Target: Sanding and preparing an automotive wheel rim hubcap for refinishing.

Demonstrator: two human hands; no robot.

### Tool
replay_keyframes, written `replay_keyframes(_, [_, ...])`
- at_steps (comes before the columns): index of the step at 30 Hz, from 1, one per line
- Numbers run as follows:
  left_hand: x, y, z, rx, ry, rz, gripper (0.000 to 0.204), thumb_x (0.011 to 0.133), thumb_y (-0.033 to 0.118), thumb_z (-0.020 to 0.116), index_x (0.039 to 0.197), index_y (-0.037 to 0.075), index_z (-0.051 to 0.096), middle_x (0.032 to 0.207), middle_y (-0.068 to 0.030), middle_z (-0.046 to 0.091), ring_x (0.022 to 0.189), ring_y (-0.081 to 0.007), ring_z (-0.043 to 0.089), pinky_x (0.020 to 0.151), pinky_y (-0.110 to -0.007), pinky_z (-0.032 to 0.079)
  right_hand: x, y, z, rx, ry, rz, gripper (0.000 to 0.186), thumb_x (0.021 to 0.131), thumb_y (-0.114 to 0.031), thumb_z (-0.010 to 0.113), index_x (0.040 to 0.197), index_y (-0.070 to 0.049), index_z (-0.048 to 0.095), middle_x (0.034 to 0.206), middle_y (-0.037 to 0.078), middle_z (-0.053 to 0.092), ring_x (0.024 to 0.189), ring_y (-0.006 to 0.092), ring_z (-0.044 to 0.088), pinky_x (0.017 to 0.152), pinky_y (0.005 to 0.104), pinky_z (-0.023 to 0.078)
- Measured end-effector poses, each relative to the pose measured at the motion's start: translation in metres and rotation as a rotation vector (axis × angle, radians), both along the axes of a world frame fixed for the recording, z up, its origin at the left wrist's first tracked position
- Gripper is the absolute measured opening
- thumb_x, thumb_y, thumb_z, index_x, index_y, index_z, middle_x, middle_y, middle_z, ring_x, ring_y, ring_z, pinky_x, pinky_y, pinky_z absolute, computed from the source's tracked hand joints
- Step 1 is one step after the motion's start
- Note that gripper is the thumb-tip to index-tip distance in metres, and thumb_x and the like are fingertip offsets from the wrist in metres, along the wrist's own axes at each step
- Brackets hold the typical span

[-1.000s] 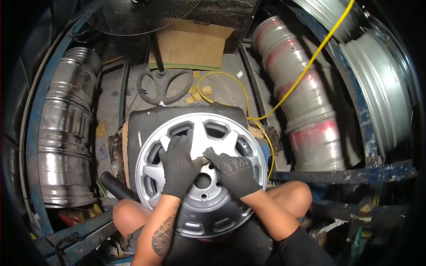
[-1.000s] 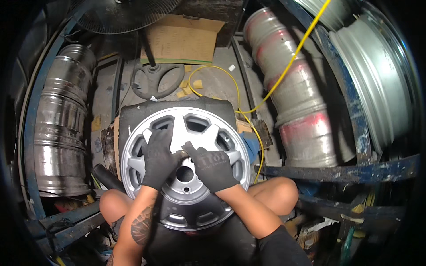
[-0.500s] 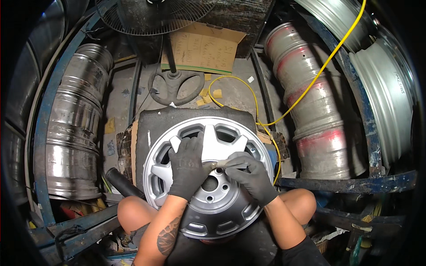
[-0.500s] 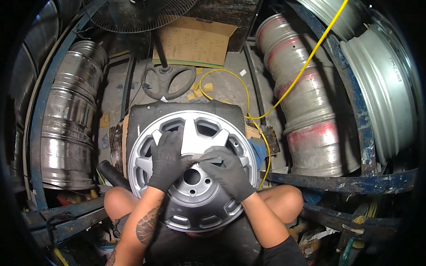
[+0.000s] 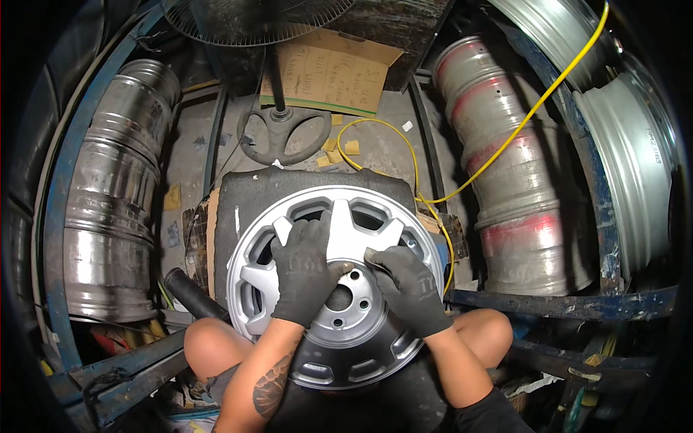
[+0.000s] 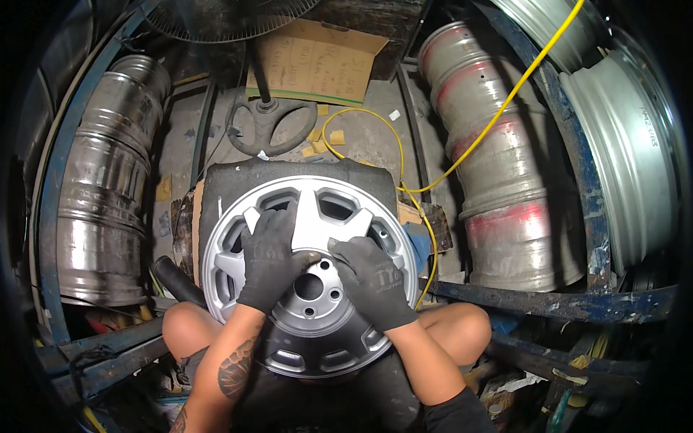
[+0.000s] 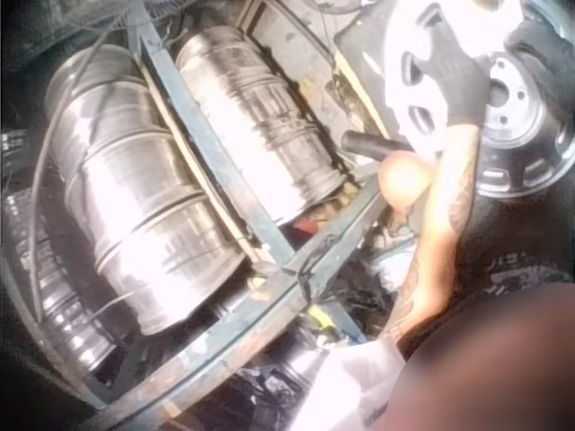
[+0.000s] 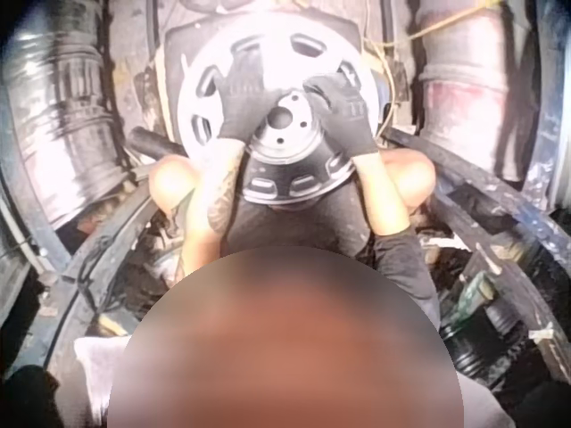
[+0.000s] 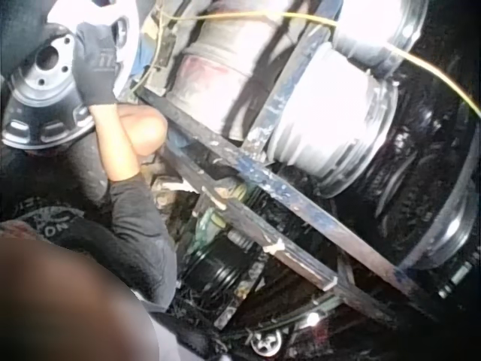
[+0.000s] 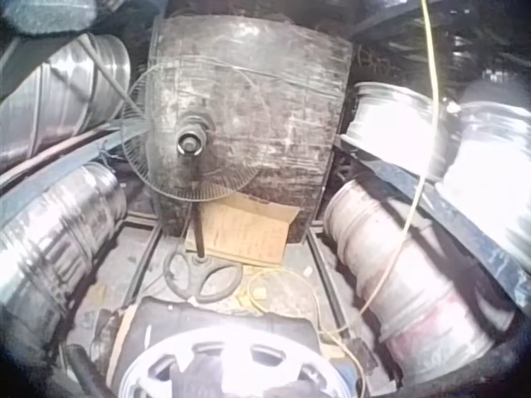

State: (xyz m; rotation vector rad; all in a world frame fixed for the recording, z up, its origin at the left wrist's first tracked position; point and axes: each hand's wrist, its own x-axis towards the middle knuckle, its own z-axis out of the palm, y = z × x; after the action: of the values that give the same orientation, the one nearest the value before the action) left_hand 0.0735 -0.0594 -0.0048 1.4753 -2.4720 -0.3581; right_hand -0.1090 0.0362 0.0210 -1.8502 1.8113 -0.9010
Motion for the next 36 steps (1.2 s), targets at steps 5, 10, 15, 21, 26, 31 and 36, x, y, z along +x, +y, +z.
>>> replay_keyframes(5, [0.002,0.000,0.005,0.055,0.044,-0.009,0.099,0.068,0.046,0.086,0.150,0.009,0.046,0.126,-0.0063,0.061,0.125,-0.0269,0.053,0.097,-0.056,0.040,0.023,-0.012,0.003,-0.042,0.383,0.026,0.043,0.085,-0.016,0.069,0.128,-0.015,0.069,0.086,0.008,0.064,0.080,0.0297,0.065,0.071,0.0446,0.050])
replay_keyframes(10, [0.000,-0.001,0.006,0.070,0.000,0.002,0.096,0.069,0.042,0.086,0.151,0.009,0.046,0.129,-0.0063,0.058,0.128,-0.0258,0.051,0.096,-0.055,0.040,0.026,-0.007,-0.005,0.108,0.589,0.029,0.050,0.083,-0.016,0.068,0.133,-0.019,0.067,0.083,0.005,0.064,0.076,0.0262,0.065,0.067,0.0414,0.049])
replay_keyframes(15, [0.003,-0.002,0.007,0.148,0.022,0.005,0.096,0.070,0.041,0.085,0.151,0.009,0.045,0.128,-0.0061,0.058,0.128,-0.0254,0.050,0.098,-0.056,0.038,0.025,-0.002,-0.003,0.097,0.582,0.044,0.052,0.083,-0.010,0.065,0.135,-0.013,0.063,0.080,0.005,0.063,0.070,0.0233,0.065,0.063,0.0393,0.048])
replay_keyframes(21, [-0.001,-0.001,-0.002,-0.012,-0.002,0.012,0.099,0.069,0.040,0.087,0.153,0.015,0.042,0.118,-0.0014,0.056,0.118,-0.0194,0.053,0.090,-0.052,0.041,0.025,-0.013,-0.001,0.049,0.578,0.081,0.049,0.087,-0.010,0.059,0.136,-0.010,0.060,0.079,0.007,0.064,0.069,0.0241,0.067,0.064,0.0393,0.048])
replay_keyframes(26, [-0.002,-0.002,-0.003,0.006,-0.026,0.004,0.100,0.070,0.044,0.086,0.155,0.015,0.040,0.119,-0.0018,0.056,0.119,-0.0193,0.052,0.091,-0.053,0.041,0.032,-0.008,0.005,0.118,0.528,-0.012,0.048,0.086,-0.007,0.058,0.133,-0.012,0.063,0.082,0.010,0.066,0.072,0.0295,0.068,0.063,0.0443,0.051])
replay_keyframes(31, [0.002,-0.001,0.005,0.088,0.035,0.025,0.100,0.068,0.046,0.086,0.151,0.009,0.044,0.124,-0.0064,0.058,0.125,-0.0266,0.052,0.099,-0.058,0.039,0.023,-0.006,0.003,0.177,0.455,-0.008,0.051,0.082,-0.008,0.065,0.133,-0.012,0.063,0.085,0.012,0.068,0.076,0.0301,0.070,0.066,0.0436,0.052])
replay_keyframes(36, [-0.001,0.004,-0.005,-0.002,-0.076,0.032,0.101,0.072,0.048,0.085,0.155,0.014,0.039,0.124,-0.0019,0.054,0.125,-0.0192,0.048,0.099,-0.060,0.038,0.031,-0.016,0.000,0.131,0.489,0.051,0.054,0.082,-0.010,0.065,0.137,-0.012,0.062,0.087,0.011,0.069,0.076,0.0297,0.070,0.065,0.0438,0.052])
